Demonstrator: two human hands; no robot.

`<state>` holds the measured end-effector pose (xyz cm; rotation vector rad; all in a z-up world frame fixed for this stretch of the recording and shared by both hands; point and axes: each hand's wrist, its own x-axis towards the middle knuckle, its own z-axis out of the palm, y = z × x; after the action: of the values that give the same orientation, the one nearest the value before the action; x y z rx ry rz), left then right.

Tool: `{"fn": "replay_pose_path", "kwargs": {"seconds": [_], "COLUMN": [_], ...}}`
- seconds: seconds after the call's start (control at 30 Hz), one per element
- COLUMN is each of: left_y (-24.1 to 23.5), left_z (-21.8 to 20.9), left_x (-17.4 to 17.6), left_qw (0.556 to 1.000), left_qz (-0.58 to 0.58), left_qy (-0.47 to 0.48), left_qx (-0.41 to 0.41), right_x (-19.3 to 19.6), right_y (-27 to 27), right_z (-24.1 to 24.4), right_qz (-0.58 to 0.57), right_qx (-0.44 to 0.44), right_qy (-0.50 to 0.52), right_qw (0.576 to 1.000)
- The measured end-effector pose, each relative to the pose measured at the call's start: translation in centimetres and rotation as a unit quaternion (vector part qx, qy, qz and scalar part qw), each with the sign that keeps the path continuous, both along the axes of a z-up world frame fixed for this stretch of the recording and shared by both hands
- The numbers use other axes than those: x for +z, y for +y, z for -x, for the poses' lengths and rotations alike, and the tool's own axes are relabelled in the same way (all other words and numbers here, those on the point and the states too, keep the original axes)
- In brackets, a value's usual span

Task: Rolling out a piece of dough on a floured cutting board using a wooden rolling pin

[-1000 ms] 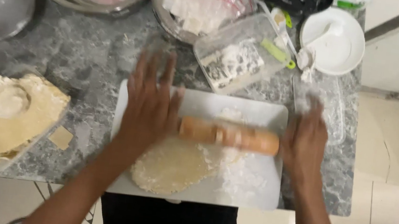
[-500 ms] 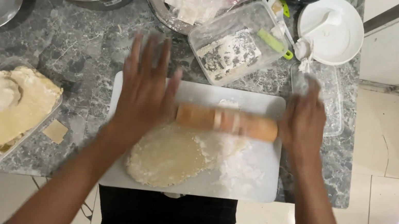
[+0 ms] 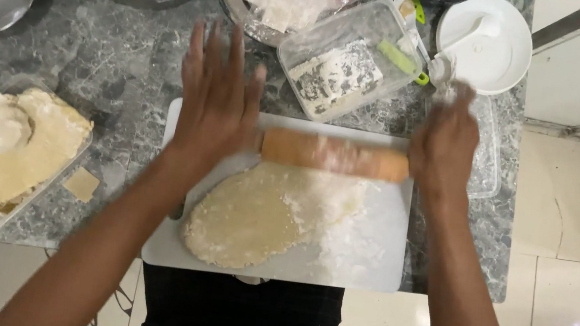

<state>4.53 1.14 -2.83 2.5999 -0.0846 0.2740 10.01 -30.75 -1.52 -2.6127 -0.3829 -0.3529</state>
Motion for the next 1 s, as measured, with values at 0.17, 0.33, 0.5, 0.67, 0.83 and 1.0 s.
{"fn": "replay_pose_path", "kwargs": {"seconds": [0.17, 0.33, 0.5, 0.67, 0.83, 1.0], "left_y": [-0.7, -0.9, -0.5, -0.5, -0.5, -0.6], "left_z": [2.4, 5.1, -0.5, 4.4, 3.2, -1.3], "left_x": [1.1, 1.1, 0.4, 0.2, -0.1, 1.9], "left_qw": [0.998, 0.994, 0.997, 0.994, 0.994, 0.998], "left_qz": [-0.022, -0.066, -0.040, -0.042, -0.050, 0.019], "left_qy": [-0.053, -0.086, -0.063, -0.092, -0.093, 0.048], "left_qx": [-0.012, -0.018, 0.010, -0.031, -0.019, 0.035], "right_x": [0.1, 0.8, -0.8, 0.7, 0.6, 0.4], "right_y": [-0.7, -0.4, -0.4, -0.5, -0.8, 1.0], "right_z": [3.4, 7.2, -1.6, 5.4, 4.6, -1.2], "right_qz": [0.028, -0.017, 0.029, -0.016, 0.006, -0.022], "right_qx": [0.028, -0.056, -0.018, -0.039, 0.012, -0.030], "right_qy": [-0.082, -0.010, 0.023, 0.026, -0.024, -0.008], "right_qw": [0.996, 0.998, 0.999, 0.999, 1.000, 0.999]}}
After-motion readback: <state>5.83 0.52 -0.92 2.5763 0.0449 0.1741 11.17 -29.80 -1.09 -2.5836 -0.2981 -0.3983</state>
